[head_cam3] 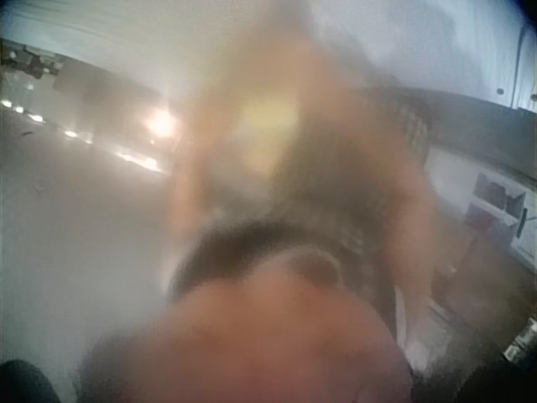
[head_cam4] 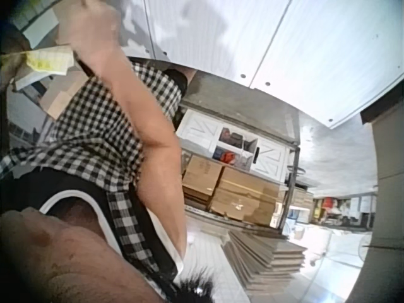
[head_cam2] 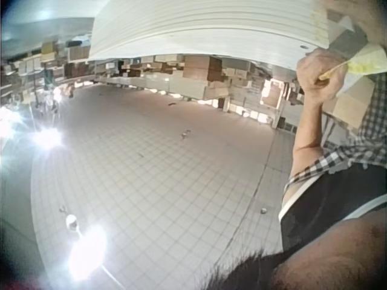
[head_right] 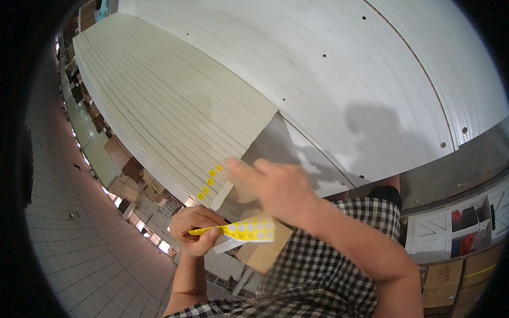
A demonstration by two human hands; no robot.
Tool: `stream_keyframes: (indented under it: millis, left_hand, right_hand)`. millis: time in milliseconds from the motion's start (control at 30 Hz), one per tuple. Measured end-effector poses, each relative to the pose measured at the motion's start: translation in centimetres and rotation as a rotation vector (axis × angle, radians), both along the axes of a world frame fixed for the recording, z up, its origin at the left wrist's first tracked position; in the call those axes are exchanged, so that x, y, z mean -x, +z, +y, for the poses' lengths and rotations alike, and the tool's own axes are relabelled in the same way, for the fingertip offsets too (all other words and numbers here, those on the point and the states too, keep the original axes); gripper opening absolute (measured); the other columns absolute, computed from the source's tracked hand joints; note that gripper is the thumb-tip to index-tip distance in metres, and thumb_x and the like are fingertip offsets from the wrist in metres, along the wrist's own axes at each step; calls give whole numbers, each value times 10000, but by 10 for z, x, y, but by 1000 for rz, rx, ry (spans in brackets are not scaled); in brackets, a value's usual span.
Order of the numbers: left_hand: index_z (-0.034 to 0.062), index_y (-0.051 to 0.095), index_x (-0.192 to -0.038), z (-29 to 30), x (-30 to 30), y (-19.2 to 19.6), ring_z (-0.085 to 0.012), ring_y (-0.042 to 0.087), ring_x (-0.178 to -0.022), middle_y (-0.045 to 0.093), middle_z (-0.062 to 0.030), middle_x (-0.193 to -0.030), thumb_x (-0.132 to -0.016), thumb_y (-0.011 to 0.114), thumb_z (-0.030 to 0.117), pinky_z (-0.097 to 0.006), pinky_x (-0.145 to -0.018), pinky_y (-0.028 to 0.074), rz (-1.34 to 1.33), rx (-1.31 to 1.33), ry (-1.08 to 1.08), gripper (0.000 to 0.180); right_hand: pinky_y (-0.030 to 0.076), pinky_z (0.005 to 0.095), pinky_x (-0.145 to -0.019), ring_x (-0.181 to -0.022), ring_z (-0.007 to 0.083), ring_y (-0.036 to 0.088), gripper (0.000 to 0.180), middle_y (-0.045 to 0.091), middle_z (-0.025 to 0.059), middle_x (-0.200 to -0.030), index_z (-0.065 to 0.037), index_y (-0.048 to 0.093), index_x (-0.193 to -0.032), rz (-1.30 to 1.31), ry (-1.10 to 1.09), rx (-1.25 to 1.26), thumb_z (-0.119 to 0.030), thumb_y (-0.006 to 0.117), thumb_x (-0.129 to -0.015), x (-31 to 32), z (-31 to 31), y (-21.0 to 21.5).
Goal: The person peels yellow labels from a sheet and applies them to the edges of white wooden boards, then stacks the labeled boards on a workbench.
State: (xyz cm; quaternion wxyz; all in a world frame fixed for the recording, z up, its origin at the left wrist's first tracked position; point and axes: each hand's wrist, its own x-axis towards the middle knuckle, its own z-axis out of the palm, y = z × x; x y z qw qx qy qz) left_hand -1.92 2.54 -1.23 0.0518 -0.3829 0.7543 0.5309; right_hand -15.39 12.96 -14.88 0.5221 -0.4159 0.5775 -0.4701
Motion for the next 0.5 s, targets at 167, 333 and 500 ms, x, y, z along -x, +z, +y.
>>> stream_keyframes:
  millis: [167,333,500]
  left_hand:
    - [-2,601,-675,9,6,18,-144,566,-520,624,-93,-637,-741,677,76,-224,-497,436,-268,42,104,127]
    - [18,619,-702,11,21,13,-148,539,-489,586,-67,-598,-710,682,36,-238,-464,407,-303,68,24,66]
    - [43,655,-747,11,27,13,-158,517,-464,561,-49,-581,-687,684,19,-249,-442,385,-340,78,35,71]
  right_hand:
    - [390,315,-455,-506,207,485,238,549,53,-688,-45,659,-978,-393,-55,-45,17,594,-757,41,2,17]
    - [404,291,-462,-531,190,529,109,547,52,-691,-46,672,-835,-461,71,147,-25,661,-729,39,4,28]
    - [406,284,-443,-538,195,538,86,537,54,-682,-51,634,-770,-282,47,232,-31,686,-705,34,0,28]
